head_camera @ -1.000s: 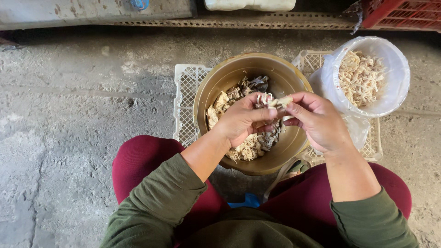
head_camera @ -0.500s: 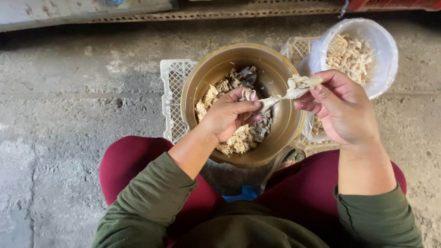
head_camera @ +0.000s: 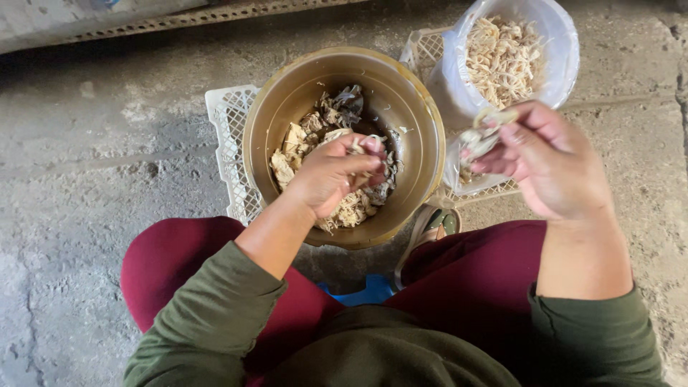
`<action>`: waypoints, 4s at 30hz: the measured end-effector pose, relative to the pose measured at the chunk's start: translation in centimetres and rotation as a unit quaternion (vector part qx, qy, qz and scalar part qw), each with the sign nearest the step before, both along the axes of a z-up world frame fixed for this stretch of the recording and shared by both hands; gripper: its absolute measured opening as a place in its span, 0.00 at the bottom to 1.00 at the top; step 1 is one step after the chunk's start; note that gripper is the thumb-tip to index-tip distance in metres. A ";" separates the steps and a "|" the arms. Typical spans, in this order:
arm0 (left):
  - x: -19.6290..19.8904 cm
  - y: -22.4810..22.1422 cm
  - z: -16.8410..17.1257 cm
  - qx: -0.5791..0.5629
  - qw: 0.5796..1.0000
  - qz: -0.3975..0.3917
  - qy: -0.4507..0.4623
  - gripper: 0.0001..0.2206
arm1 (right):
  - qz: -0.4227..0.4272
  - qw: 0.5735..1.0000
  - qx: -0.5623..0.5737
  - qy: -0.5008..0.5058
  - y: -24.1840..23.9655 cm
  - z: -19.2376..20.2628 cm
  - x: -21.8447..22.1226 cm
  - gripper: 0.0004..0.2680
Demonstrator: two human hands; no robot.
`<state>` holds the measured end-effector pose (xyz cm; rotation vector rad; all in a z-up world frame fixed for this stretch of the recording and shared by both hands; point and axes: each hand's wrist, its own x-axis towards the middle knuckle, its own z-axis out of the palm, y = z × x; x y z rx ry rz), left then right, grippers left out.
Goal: The person sits on the floor and uses both hands to pull apart cooked chicken pieces, separating the meat into shreds. The shredded meat is placed into a white bucket, while the bones and remaining scraps are left in a brown bowl.
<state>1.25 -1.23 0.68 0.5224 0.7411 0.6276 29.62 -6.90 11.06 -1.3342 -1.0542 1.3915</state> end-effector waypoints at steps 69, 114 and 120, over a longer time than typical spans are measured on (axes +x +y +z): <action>1.0 -0.4 -0.4 -0.106 0.983 0.011 -0.150 0.24 | 0.144 0.836 0.251 -0.466 0.2 -3.2 -9.6 0.13; -5.6 -0.8 1.4 0.150 0.966 0.156 0.141 0.17 | 0.145 0.909 0.148 -0.362 4.7 -1.0 -16.7 0.12; -5.1 -1.0 0.9 0.201 0.950 0.157 0.182 0.08 | 0.137 0.933 0.071 -0.326 5.1 -2.2 -16.3 0.08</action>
